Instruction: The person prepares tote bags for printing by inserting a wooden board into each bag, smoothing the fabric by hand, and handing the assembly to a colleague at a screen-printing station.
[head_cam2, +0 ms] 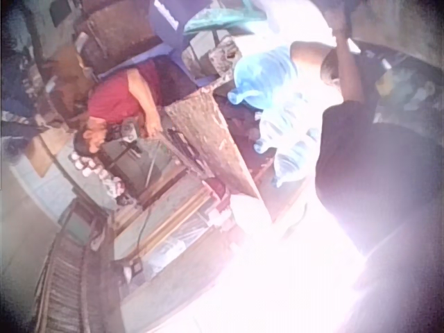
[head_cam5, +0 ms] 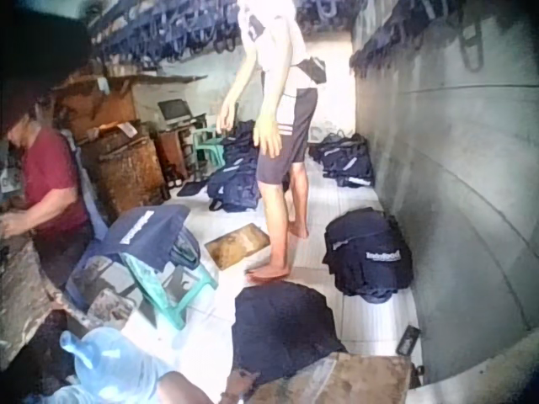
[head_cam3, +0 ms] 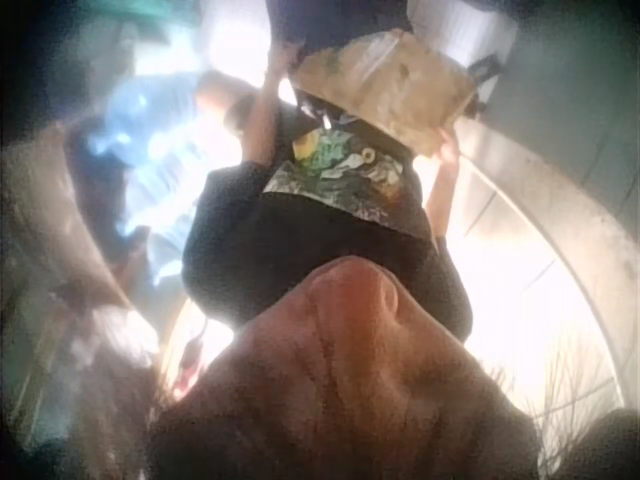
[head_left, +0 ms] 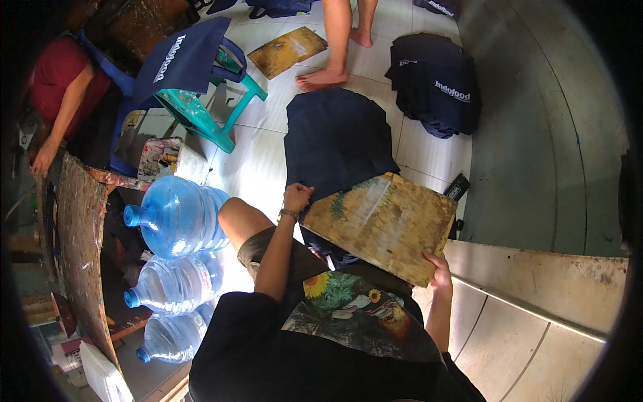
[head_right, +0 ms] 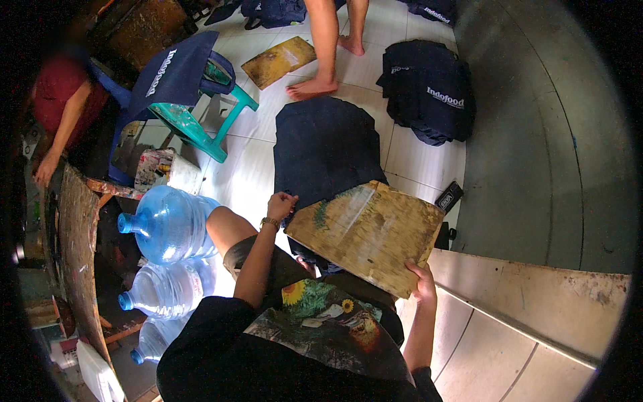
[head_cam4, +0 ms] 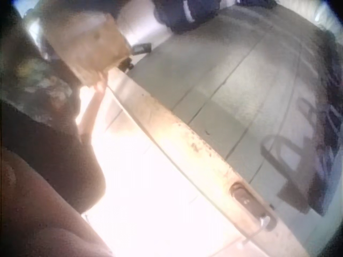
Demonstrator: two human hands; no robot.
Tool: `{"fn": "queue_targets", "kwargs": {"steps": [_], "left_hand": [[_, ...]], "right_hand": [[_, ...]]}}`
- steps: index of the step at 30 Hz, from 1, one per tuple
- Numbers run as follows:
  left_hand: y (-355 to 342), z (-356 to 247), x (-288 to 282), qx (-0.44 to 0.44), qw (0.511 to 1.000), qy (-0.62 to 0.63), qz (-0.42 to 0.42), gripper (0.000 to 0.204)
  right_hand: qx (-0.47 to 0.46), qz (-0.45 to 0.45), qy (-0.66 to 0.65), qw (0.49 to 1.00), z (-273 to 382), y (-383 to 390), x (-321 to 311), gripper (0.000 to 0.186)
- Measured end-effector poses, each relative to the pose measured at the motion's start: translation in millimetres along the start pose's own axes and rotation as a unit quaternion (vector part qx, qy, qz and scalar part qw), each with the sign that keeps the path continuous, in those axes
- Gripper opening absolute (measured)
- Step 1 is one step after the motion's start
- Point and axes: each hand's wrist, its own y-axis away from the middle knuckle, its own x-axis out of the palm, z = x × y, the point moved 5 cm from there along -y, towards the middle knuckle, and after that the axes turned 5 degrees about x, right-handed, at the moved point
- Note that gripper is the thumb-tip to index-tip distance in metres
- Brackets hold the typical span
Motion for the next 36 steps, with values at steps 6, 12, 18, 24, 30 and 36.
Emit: {"fn": "queue_targets", "kwargs": {"steps": [6, 12, 18, 24, 30, 36], "left_hand": [[-14.3, 15.3, 8.2, -0.003, 0.984, 0.173, 0.040, 0.022], [-5.4, 1.4, 26.9, -0.006, 0.917, 0.378, 0.129, 0.026], [-13.0, -1.1, 38.7, -0.062, 0.915, 0.397, 0.046, 0.051], [-25.7, -20.2, -40.3, 0.026, 0.917, 0.393, 0.062, 0.064], [12.6, -35.5, -77.8, 0.163, 0.887, 0.423, 0.089, 0.036], [69.6, -56.7, -111.4, 0.153, 0.923, 0.351, 0.028, 0.031]], "right_hand": [[-0.037, -0.032, -0.038, 0.998, 1.7, 0.6, 8.7, 0.047], [-0.095, -0.037, -0.042, 0.994, -12.4, -6.5, 43.6, 0.047], [0.051, 0.118, 0.194, 0.973, -41.4, -17.4, 117.7, 0.045], [-0.008, 0.199, 0.396, 0.896, 72.6, -61.1, 29.9, 0.030], [-0.100, 0.063, 0.334, 0.935, 116.3, -184.9, 193.9, 0.045], [-0.044, 0.102, 0.261, 0.959, 79.6, -194.7, 223.9, 0.042]]}}
